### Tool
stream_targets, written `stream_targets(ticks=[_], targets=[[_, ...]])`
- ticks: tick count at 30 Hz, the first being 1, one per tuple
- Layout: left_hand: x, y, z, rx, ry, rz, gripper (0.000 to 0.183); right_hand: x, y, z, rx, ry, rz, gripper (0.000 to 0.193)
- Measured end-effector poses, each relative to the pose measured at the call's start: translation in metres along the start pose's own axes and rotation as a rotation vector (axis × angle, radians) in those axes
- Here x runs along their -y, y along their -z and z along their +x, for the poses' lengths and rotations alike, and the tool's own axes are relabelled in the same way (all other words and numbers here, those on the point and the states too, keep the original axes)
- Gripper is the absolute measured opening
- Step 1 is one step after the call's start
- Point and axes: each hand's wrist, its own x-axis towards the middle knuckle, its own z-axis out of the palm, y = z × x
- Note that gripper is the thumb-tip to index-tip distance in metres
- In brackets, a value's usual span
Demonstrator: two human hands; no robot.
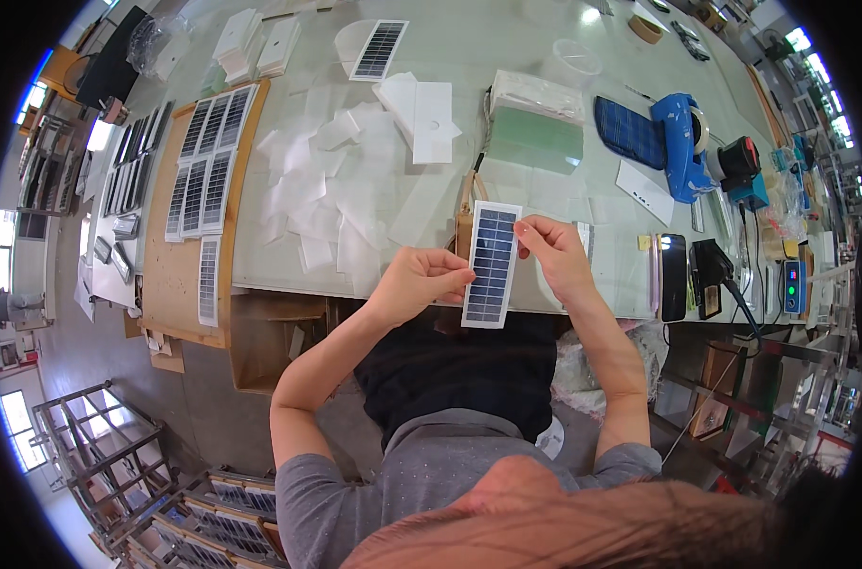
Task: The person assembles small solar panels by layering film sheets, solar cell strips, and backing covers into a fixture by hand, then placing each assembled panel onto a board.
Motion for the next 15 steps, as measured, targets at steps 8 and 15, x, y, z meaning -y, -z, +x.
stream_targets(ticks=[8, 15], targets=[[0.011, 0.002, -0.002, -0.028, -0.090, -0.026, 0.019, -0.002, -0.007, 0.001, -0.009, 0.002, -0.019, 0.023], [0.023, 0.045, -0.035, -0.326, -0.248, 0.052, 0.016, 0.001, -0.016, -0.008, 0.105, 0.000, -0.073, 0.027]])
